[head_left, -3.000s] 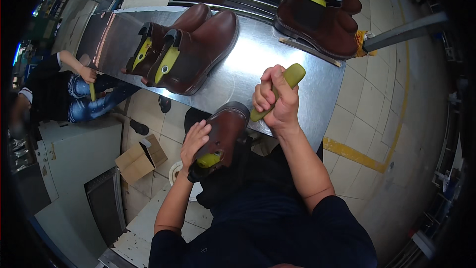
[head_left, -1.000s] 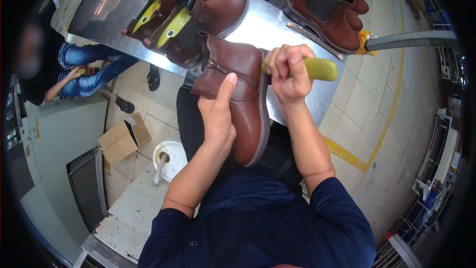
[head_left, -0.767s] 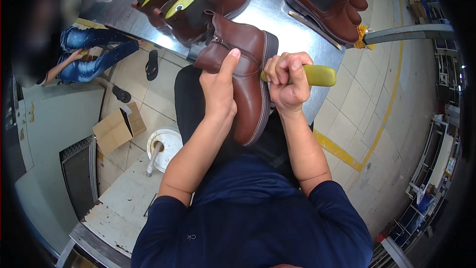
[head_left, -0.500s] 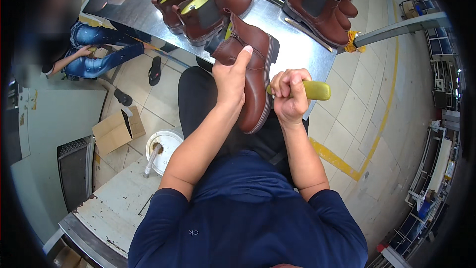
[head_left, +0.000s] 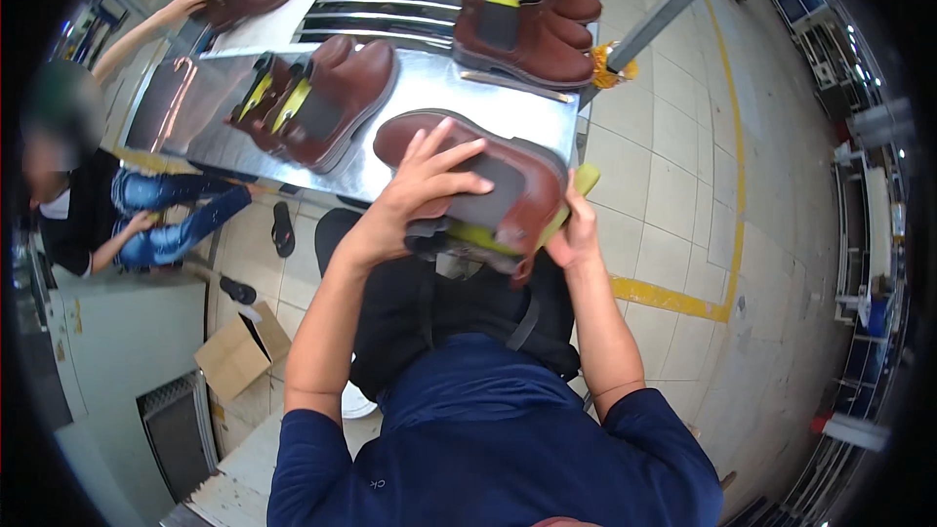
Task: Using a tool to scrape and clean the surface and edges of leather boots on a manufacturing line.
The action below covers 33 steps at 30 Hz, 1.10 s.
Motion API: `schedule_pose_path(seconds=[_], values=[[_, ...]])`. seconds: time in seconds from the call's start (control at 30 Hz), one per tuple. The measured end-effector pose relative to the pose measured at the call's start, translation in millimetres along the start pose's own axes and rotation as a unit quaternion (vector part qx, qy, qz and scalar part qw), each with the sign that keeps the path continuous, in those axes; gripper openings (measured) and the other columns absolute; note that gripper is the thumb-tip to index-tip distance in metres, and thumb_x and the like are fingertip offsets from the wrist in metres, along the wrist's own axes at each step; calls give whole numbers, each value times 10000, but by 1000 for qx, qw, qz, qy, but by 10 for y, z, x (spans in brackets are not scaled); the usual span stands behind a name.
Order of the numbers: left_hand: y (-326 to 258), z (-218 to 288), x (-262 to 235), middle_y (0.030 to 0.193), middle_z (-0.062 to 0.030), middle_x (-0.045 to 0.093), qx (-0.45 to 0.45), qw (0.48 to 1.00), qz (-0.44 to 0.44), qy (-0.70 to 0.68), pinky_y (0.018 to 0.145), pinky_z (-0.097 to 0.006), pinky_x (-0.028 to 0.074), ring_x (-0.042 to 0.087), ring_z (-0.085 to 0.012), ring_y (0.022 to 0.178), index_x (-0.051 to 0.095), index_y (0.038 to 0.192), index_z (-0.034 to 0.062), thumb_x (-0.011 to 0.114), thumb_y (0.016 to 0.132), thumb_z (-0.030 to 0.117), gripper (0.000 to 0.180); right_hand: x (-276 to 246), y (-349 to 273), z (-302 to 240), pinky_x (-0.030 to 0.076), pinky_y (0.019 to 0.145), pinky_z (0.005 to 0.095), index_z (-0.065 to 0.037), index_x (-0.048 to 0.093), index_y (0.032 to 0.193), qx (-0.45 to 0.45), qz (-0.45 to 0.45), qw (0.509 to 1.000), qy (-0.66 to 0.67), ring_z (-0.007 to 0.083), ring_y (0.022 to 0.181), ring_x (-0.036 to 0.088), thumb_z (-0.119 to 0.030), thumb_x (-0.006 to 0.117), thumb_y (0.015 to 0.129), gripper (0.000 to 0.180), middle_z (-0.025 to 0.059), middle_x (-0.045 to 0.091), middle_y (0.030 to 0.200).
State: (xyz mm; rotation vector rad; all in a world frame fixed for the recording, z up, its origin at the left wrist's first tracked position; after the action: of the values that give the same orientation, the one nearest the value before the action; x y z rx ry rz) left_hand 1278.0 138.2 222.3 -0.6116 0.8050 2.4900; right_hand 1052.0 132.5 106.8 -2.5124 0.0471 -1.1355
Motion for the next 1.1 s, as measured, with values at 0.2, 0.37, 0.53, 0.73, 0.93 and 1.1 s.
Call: schedule_pose_path(seconds=[0.2, 0.37, 0.53, 0.73, 0.93, 1.1], values=[[-314, -207, 62, 1571, -113, 482, -50, 997, 2, 53, 1252, -536, 170, 315, -374, 1526, 664, 1323, 140, 795, 742, 82, 598, -33, -231, 307, 543, 539, 337, -53, 589, 1131, 34, -19, 995, -93, 229, 696, 670, -469, 657, 988, 445, 120, 682, 945], [-1267, -416, 666, 1376, -152, 580, -304, 909, 246, -144, 1103, -403, 418, 547, -261, 1291, 443, 1460, 0, 898, 782, 191, 839, 222, -598, 491, 466, 476, 281, -71, 573, 963, -24, 49, 989, -138, 174, 530, 579, -476, 650, 999, 414, 85, 650, 817], [-2011, -371, 1205, 1357, -107, 547, -318, 795, 340, -388, 1052, -358, 447, 553, -222, 1249, 403, 1444, 20, 949, 730, 384, 970, 469, -849, 430, 459, 523, 236, 29, 620, 1305, -106, -60, 874, -471, 96, 572, 567, -433, 635, 1022, 542, 21, 637, 802], [-1686, 109, 850, 1458, -141, 466, -266, 807, 422, -317, 1096, -348, 413, 502, -221, 1313, 224, 1556, -24, 857, 854, 281, 993, 342, -322, 303, 535, 653, 258, 22, 637, 1311, -69, -48, 905, -416, 129, 896, 674, -279, 688, 1001, 435, 128, 726, 1122], [-2050, -53, 955, 1454, -137, 490, -256, 835, 417, -251, 1137, -364, 377, 484, -230, 1341, 266, 1566, -49, 727, 910, 265, 861, 483, 543, 504, 531, 970, 343, 62, 462, 1474, -1, -80, 964, -253, 230, 1141, 648, -220, 697, 982, 614, 177, 623, 1360], [-2536, -448, 922, 1392, -124, 552, -242, 794, 492, -261, 1137, -394, 384, 513, -234, 1303, 450, 1437, -18, 569, 1009, 244, 515, 855, 531, 730, 533, 916, 296, 36, 457, 1489, 109, -136, 976, -132, 156, 1058, 653, -193, 717, 963, 630, 84, 661, 1218]])
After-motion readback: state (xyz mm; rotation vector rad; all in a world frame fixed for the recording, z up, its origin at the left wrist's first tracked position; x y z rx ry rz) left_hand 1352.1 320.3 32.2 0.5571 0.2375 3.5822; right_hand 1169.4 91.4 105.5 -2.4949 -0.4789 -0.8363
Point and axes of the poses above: each hand's wrist, its own y-axis towards the middle knuckle, its own x-axis out of the palm, z = x × y, the point moved 7 cm from there along y, towards the middle knuckle
